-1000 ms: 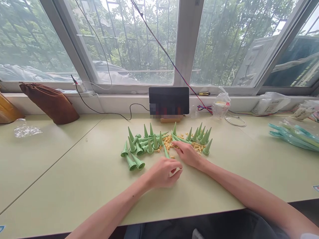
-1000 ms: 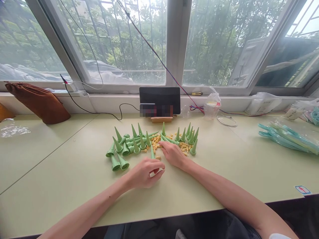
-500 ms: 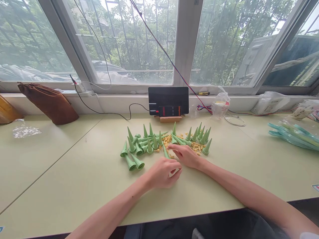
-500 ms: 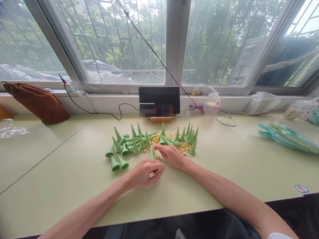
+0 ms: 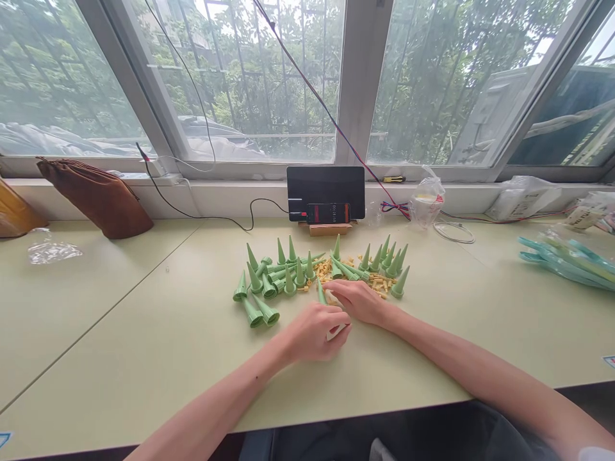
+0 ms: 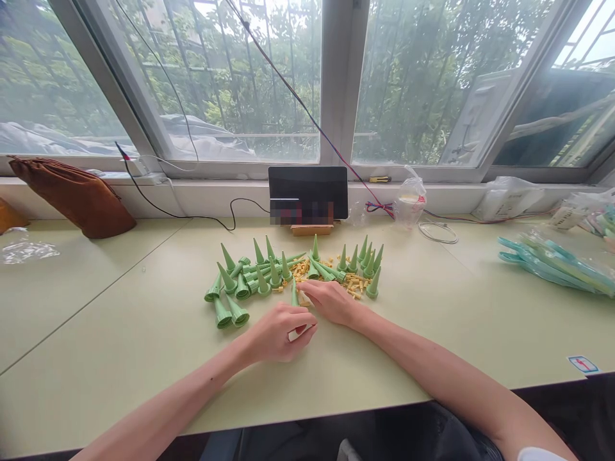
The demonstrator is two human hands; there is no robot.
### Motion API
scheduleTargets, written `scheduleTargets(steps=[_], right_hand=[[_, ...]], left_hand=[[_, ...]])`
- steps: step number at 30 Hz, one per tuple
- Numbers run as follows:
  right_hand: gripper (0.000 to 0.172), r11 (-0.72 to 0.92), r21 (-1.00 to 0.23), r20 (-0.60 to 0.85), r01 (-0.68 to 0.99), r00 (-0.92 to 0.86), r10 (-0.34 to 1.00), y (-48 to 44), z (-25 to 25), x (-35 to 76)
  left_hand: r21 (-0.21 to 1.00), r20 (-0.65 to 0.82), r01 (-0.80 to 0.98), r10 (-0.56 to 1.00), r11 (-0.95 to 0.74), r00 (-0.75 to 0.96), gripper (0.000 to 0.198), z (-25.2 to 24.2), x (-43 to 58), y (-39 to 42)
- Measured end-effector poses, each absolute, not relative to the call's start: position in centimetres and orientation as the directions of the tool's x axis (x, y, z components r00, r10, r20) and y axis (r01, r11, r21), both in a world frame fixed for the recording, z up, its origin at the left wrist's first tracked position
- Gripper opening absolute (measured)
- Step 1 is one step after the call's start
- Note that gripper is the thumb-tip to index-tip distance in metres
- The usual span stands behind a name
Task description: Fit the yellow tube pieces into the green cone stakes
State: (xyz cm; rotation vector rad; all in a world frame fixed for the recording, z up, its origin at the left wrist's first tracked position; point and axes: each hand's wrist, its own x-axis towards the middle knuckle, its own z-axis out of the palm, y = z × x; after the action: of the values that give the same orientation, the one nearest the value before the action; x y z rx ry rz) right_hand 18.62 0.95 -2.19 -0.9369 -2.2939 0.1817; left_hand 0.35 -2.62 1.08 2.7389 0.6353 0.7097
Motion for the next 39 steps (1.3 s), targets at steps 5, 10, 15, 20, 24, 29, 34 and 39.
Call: scheduleTargets(steps=[5,10,15,20,24,29,34,39], right_hand=[[0.022,0.742,-0.342,0.528,0.577,-0.535,0.659,1.1,-2.5,18.6],[0.02,0.721,-0.343,0.521,0.602,-0.516,0.68,1.3,-2.7,18.5],[0.018,0.702,-0.343,0.509,0.625,-0.504,0.698,1.3,-2.5,18.4],[0.017,0.695,-0.344,0.506,0.631,-0.499,0.703,1.4,-3.1,18.5],[0.018,0.676,-0.371,0.485,0.637,-0.488,0.726,1.3,-3.1,18.4],[0.022,0.656,-0.475,0.522,0.587,-0.412,0.747,1.1,-2.4,18.2],[0.019,0.682,-0.529,0.63,0.505,-0.305,0.714,0.8,-2.2,18.1],[0.018,0.708,-0.515,0.712,0.484,-0.218,0.667,0.1,-2.2,17.9]], left_hand=[[0.328,0.417,0.346,0.463,-0.879,0.782,0.023,1.1,0.3,-2.5],[0.315,0.406,0.354,0.462,-0.88,0.788,0.023,0.9,0.2,-2.4],[0.312,0.421,0.349,0.457,-0.884,0.783,0.024,0.7,0.2,-2.4],[0.298,0.445,0.353,0.456,-0.887,0.771,0.026,0.6,0.1,-2.2],[0.295,0.464,0.368,0.469,-0.882,0.752,0.027,0.6,0.1,-2.0],[0.332,0.503,0.413,0.53,-0.848,0.683,0.03,0.5,0.0,-1.5],[0.419,0.539,0.492,0.645,-0.763,0.542,0.024,0.4,-0.1,-0.9],[0.477,0.51,0.543,0.72,-0.692,0.47,0.01,0.1,-0.2,-0.5]])
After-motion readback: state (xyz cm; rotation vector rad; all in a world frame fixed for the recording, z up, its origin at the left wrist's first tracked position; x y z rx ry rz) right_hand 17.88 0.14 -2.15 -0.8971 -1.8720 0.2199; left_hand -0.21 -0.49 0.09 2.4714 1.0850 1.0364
